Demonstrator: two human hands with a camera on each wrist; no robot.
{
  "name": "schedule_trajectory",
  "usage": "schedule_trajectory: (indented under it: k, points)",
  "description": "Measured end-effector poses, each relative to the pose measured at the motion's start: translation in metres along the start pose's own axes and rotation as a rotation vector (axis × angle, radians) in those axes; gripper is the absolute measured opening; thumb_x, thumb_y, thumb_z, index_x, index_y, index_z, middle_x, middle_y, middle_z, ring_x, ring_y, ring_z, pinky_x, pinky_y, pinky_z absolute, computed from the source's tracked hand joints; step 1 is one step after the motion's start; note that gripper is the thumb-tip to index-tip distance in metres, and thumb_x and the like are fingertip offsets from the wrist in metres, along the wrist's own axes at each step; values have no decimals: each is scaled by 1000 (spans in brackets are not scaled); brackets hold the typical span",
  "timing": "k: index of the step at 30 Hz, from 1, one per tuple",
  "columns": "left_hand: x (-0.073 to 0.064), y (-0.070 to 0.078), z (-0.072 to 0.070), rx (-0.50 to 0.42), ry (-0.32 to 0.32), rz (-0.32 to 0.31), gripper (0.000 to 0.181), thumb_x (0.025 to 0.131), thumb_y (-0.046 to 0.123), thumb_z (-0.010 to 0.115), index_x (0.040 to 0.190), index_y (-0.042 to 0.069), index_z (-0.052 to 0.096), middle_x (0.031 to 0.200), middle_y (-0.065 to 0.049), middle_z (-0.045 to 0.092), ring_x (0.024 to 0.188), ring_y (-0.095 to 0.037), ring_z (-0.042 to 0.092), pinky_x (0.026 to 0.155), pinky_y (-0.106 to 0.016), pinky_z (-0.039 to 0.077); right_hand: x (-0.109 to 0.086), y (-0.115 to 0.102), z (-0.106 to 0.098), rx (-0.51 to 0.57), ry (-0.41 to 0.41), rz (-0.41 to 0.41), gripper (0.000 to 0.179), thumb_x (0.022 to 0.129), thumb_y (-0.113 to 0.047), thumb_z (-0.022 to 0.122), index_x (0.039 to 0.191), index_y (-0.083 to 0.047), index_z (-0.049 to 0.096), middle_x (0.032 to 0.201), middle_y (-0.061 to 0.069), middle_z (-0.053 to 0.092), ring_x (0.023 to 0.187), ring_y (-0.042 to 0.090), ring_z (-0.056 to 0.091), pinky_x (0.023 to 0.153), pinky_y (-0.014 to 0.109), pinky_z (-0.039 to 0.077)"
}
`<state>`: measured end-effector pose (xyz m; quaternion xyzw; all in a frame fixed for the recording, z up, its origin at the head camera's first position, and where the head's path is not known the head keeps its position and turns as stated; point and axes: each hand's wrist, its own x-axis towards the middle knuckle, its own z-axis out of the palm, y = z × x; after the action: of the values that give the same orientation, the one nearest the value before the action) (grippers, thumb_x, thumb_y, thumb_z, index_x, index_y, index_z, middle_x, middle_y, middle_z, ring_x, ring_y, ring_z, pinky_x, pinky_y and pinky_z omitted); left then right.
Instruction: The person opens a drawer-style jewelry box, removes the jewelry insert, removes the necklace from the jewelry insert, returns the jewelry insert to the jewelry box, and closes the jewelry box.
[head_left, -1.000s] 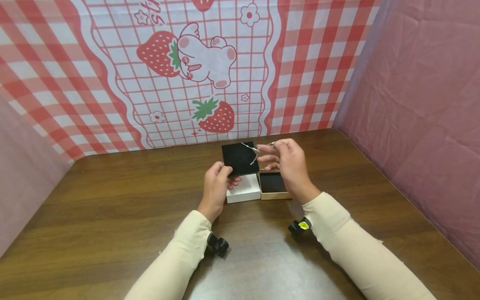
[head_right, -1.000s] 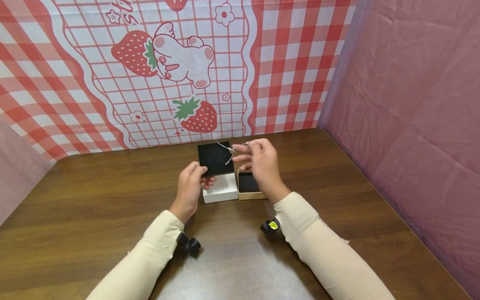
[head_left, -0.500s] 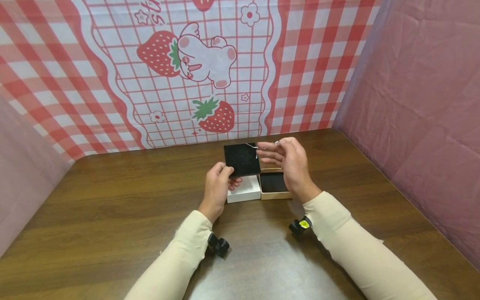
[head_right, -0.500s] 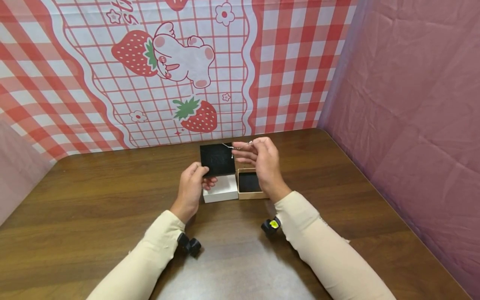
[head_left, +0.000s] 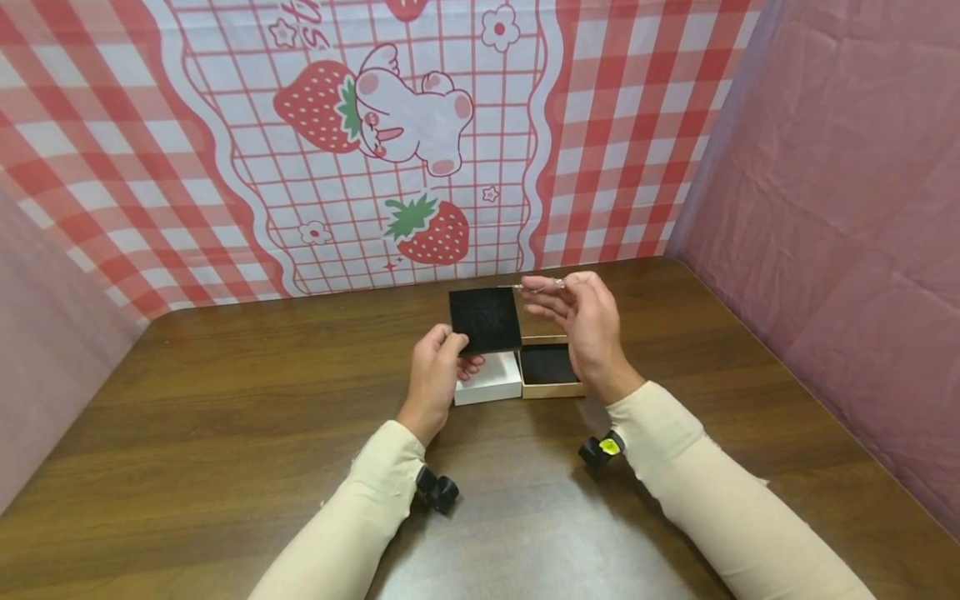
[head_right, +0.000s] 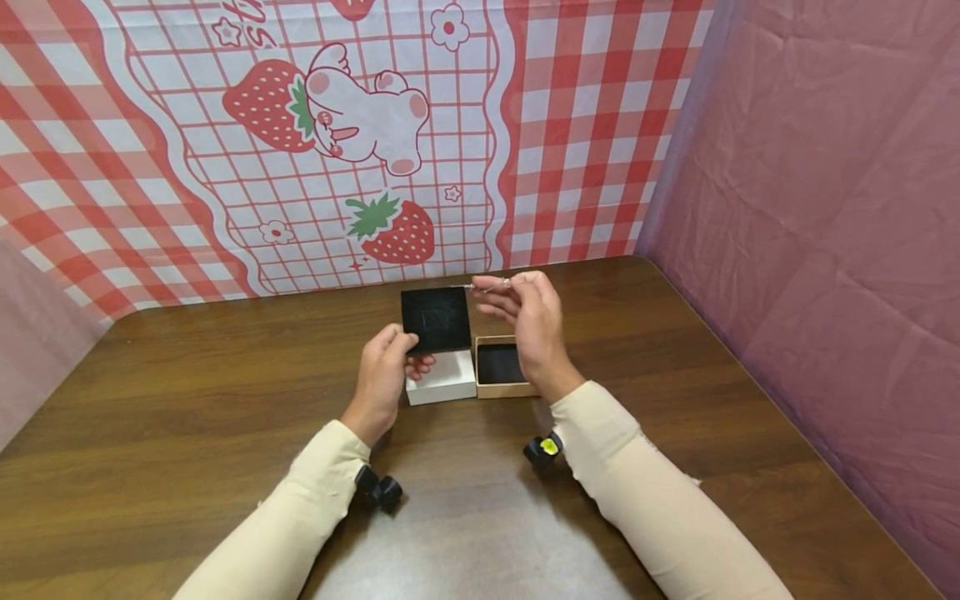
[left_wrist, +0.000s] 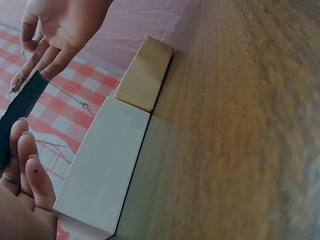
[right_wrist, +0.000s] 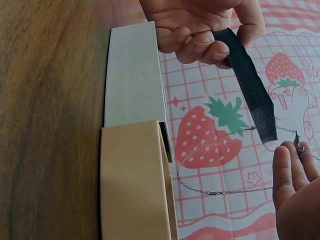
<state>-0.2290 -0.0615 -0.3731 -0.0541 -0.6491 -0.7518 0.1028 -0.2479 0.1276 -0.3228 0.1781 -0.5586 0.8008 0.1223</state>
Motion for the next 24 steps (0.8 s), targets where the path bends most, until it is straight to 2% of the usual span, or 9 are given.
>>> schedule_trajectory:
  k: [15, 24]
  points:
    - [0, -1, -2, -11, 7, 1, 14, 91, 9, 48, 78, 5, 53, 63, -5, 64, 54, -14, 58, 50, -25, 45, -1, -4, -1, 0, 3, -26, 22, 107, -14, 30, 100, -2, 46, 119, 23, 68, 109, 35, 67, 89, 44, 55]
    - [-1, -1, -2, -7, 9, -4, 14, 91, 8, 48, 78, 5, 53, 63, -6, 63, 54, -14, 57, 50, -25, 44, -1, -5, 0, -3, 3, -73, 21, 107, -13, 31, 101, -1, 47, 118, 24, 68, 106, 38, 68, 87, 44, 55]
